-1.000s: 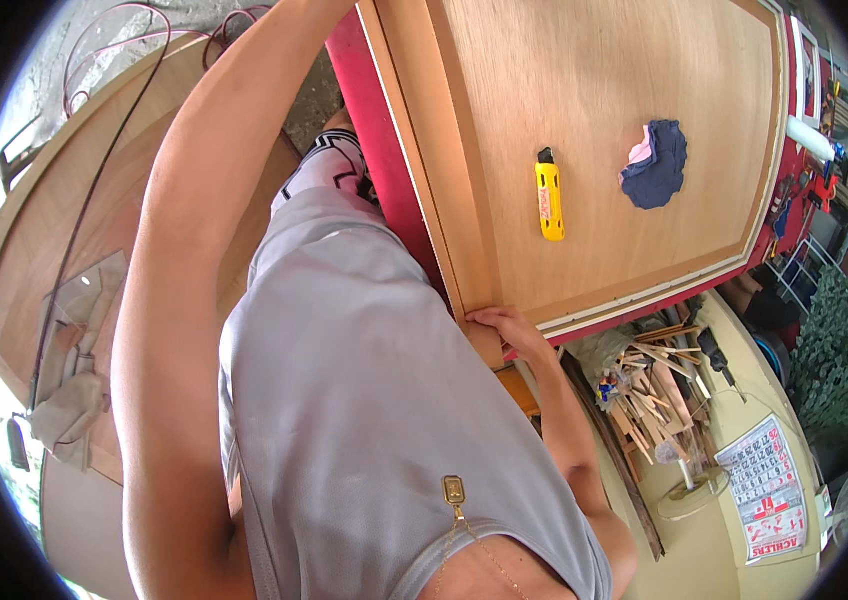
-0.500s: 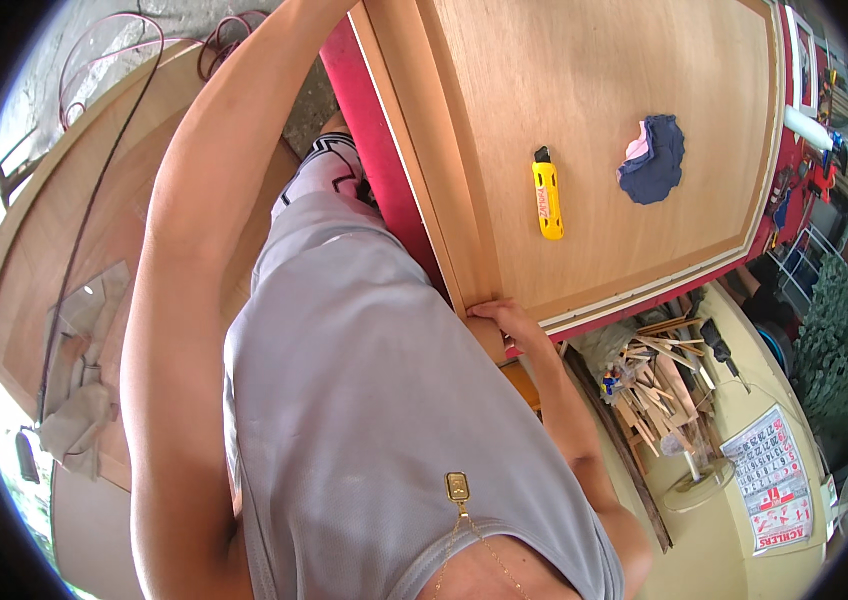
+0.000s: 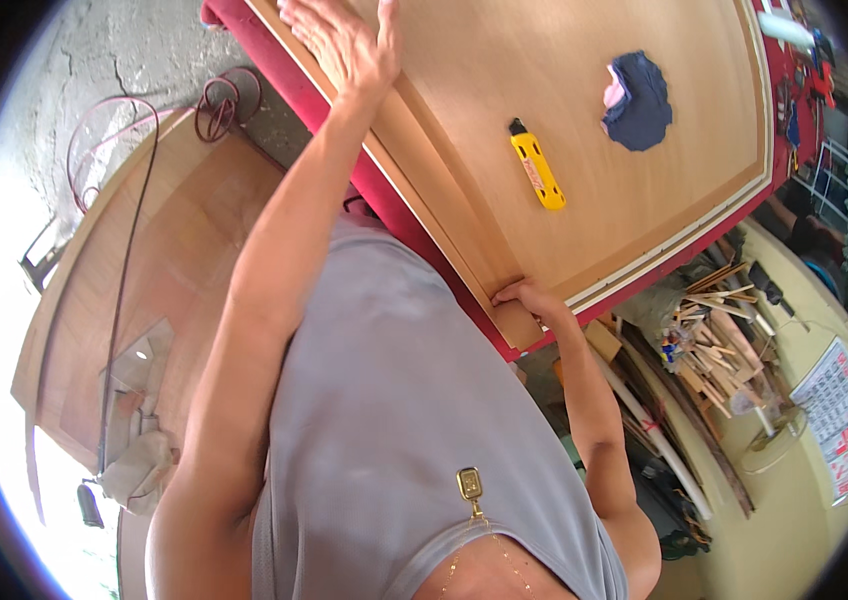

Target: The person applies thin wood veneer strips to the edges of a large rectangular wooden board. They position each strip, press it into place, and trim the excess with a yellow utility knife. The person also wipes the surface with a cloth and uses a small container, likely containing adhesive, during the process.

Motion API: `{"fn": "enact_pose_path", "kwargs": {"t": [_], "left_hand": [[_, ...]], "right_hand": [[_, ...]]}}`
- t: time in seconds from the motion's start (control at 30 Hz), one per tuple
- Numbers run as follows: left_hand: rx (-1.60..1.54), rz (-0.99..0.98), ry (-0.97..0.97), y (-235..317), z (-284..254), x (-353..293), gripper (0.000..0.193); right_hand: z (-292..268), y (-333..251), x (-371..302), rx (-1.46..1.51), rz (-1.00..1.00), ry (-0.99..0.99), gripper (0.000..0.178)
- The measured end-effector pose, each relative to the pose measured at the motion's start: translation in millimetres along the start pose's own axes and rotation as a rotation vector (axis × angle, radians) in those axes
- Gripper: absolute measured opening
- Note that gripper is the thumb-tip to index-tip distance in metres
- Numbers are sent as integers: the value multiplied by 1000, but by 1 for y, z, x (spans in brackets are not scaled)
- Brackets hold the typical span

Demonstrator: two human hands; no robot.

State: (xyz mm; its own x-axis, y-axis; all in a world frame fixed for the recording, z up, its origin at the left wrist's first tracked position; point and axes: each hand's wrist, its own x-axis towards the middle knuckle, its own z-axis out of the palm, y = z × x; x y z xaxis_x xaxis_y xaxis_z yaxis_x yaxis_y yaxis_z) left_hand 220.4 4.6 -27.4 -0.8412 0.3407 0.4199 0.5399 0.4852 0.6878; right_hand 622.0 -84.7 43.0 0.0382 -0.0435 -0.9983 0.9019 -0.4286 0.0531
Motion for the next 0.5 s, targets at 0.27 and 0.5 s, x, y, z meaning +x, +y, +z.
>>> {"fn": "enact_pose_path", "kwargs": {"t": [0.27, 0.5], "left_hand": [[-137, -230, -442, 66, -69, -150, 108], [-164, -180, -740, 114, -143, -268, 80]], "right_hand": [[-3, 7, 8, 36, -350, -12, 51], [-7, 8, 0, 84, -366, -134, 82]]}}
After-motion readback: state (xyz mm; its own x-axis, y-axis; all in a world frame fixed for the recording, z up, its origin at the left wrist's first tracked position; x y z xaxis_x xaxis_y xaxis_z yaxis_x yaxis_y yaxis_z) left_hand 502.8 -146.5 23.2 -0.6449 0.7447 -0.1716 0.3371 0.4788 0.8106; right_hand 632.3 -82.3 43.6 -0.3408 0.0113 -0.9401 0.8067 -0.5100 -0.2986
